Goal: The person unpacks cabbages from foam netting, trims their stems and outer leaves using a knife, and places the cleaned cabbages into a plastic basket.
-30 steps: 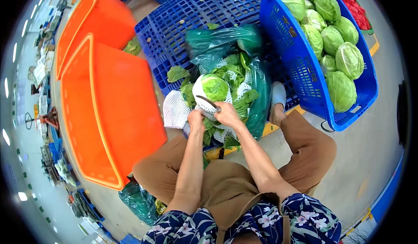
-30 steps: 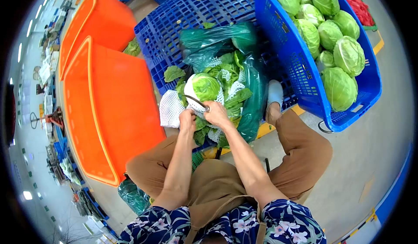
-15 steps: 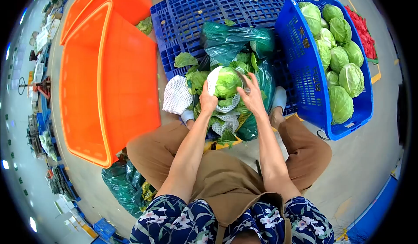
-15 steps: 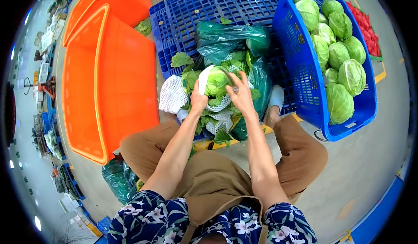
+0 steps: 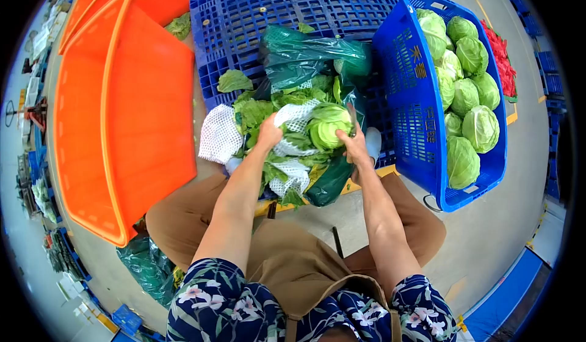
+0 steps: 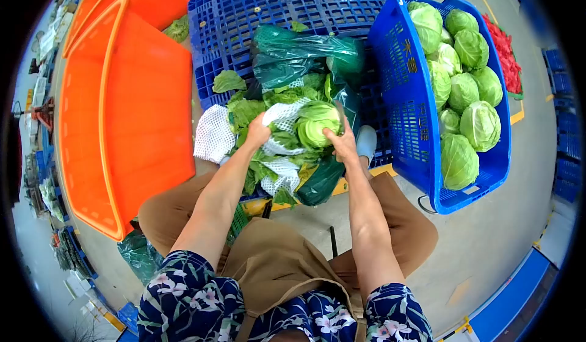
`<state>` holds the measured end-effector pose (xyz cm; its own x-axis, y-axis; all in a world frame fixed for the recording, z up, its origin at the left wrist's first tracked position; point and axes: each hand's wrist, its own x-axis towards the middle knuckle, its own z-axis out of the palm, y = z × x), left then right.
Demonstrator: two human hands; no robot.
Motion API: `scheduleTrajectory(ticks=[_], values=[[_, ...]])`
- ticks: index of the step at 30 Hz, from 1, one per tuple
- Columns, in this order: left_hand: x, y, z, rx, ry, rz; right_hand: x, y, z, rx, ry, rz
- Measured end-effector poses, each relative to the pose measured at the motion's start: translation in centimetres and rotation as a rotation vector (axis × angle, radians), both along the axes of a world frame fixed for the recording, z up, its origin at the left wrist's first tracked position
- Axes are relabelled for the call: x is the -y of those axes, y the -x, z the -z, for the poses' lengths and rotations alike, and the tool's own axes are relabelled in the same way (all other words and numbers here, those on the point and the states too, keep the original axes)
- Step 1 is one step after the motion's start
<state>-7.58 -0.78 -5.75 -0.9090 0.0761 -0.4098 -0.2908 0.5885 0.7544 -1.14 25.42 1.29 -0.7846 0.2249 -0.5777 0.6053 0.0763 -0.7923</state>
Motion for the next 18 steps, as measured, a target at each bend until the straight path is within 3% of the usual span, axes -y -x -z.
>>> scheduleTrajectory(ticks=[2, 6, 9, 10, 11, 13, 16, 18], values=[[0.2, -1.0, 0.1, -0.022, 0.191, -0.017, -1.8, -0.6, 1.9, 0.022, 0.154, 0.104], [-2.0, -0.5, -1.3, 0.13, 0.455, 0.18, -3.0, -1.7, 5.7, 0.079, 0.374, 0.395], [-1.7, 0.7, -3.0, 0.189, 0.349, 0.219, -4.4, -2.0, 8.0, 0.087, 0.544, 0.458], [-0.8, 1.6, -3.5, 0.19, 0.032, 0.241, -4.4, -2.5, 8.0, 0.109, 0.588, 0.492], [-0.7, 1.6, -4.0, 0.175, 0.181, 0.294, -4.4, -2.8, 8.1, 0.071, 0.61, 0.495], [-1.6, 2.5, -11.1, 0.133, 0.476, 0.386, -4.5, -2.8, 8.6, -0.01, 0.649, 0.49], [-4.2, 0.5, -16.9, -0.385, 0.52, 0.333, -4.0, -3.3, 8.0, -0.098, 0.743, 0.541], [-5.7, -1.3, -18.1, -0.456, 0.233, 0.485, -3.2, -3.3, 6.0, -0.138, 0.779, 0.605]])
